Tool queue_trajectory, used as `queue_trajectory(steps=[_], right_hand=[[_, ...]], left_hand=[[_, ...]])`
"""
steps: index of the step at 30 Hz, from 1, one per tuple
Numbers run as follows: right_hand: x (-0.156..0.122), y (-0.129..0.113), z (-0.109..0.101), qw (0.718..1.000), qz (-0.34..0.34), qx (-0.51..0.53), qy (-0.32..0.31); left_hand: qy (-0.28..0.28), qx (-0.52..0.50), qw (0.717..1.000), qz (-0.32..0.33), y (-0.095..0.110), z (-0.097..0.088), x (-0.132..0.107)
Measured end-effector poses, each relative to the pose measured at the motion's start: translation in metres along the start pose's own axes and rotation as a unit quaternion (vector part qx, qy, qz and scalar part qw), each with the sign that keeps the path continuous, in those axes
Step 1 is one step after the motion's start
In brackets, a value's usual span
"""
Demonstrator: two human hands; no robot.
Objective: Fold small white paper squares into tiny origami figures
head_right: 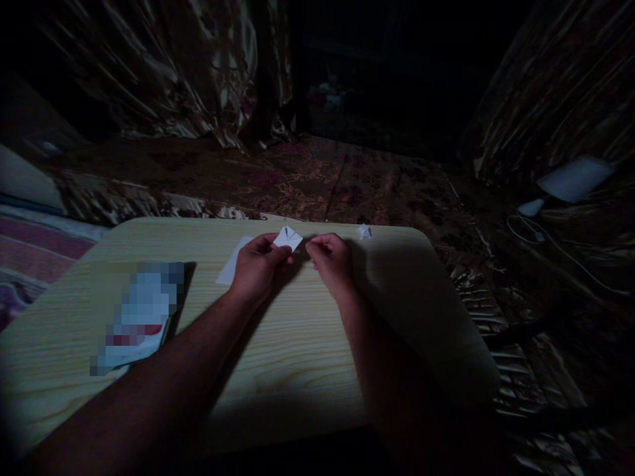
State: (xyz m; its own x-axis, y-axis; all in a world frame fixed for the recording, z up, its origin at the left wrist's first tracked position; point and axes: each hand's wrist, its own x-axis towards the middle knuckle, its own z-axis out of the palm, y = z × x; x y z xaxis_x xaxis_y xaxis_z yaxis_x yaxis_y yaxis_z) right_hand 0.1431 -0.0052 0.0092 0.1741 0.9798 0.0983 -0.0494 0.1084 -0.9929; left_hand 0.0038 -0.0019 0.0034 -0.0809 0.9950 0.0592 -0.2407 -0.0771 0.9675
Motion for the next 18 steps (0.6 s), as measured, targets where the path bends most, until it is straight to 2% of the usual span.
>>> queue_trajectory(steps=[18], right_hand=[[-0.0010,0.0068,0.0052,0.996,-0.078,-0.046,-0.006]], left_hand=[[-0.050,0.028,0.998,-0.018,0.0011,0.0022,-0.0045]])
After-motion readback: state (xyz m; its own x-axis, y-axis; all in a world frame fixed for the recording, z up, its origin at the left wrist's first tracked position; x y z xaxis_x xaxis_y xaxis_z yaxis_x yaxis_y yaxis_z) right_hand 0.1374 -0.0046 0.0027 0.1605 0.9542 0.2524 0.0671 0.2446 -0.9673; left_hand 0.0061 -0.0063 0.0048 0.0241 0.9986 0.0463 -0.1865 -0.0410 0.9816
